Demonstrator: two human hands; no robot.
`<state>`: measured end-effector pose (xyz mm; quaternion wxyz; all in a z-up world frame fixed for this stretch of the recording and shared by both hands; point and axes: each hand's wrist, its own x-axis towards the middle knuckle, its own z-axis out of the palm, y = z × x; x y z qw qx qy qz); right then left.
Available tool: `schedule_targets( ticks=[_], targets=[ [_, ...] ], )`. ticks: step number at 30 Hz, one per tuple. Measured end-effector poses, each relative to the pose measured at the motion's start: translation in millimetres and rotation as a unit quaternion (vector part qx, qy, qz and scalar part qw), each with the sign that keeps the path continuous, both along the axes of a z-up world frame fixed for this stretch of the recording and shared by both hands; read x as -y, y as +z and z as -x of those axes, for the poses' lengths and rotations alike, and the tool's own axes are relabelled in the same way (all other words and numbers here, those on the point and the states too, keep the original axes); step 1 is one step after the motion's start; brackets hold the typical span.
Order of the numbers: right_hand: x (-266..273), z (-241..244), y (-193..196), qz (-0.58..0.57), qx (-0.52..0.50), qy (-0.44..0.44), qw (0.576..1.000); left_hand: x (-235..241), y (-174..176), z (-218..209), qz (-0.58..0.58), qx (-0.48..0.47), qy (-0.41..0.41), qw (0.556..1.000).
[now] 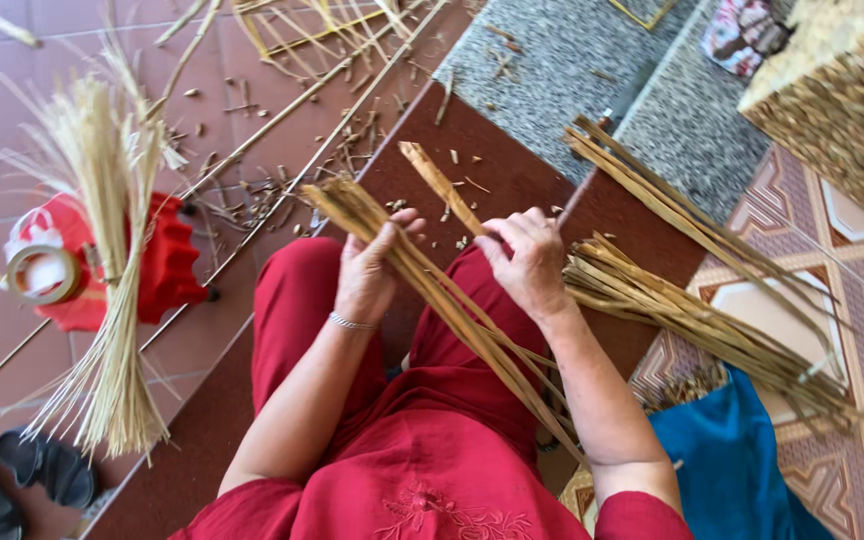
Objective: The person sits on the floor and uses shears to trim dried palm leaves, then weaves them into a rectangular basket frame. The person bundles trimmed leaves into a blue cloth and continues weaving the basket, adjusting the frame and weaving strands.
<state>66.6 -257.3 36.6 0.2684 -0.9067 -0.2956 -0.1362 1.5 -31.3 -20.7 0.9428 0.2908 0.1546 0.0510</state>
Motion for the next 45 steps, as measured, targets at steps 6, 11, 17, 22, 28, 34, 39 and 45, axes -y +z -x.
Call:
schedule_targets(
  ticks=[6,11,17,22,28,34,39,45],
  targets=[
    [-49.6,28.4,31.8,-0.108,-0.153,0.06,0.981,9.1,12.9,2.9,0.046,0.026,-0.007,0.999],
    [-52.2,42.2,22.5,-0.093,-0.175,0.066,0.978,6.5,7.8,6.5,0.054,0.035,-0.01,0.998],
    [-3.5,72.2,6.7,-0.08,-0.316,0.079,0.942,-0.5,11.6,5.9,0.082,0.014,-0.055,0.995],
    [53.1,114.2,3.5,-0.02,-0.401,-0.048,0.915,-0.6,16.3,7.6,0.088,0.055,-0.089,0.991],
    [83.8,147.5,7.9,-0.063,-0.483,-0.127,0.864,2.4,16.8,9.4,0.107,0.123,-0.142,0.976],
    [74.6,141.3,28.4,-0.031,-0.216,-0.082,0.972,3.6,27.6,9.1,0.094,0.077,-0.108,0.987],
    [88.3,122.2,35.0,0.065,0.036,-0.173,0.982,-17.8,17.2,8.3,0.075,0.053,-0.019,0.996],
    [159.8,147.3,11.0,-0.05,0.067,-0.325,0.942,-74.8,-0.1,18.3,0.057,0.047,0.022,0.997]
  ],
)
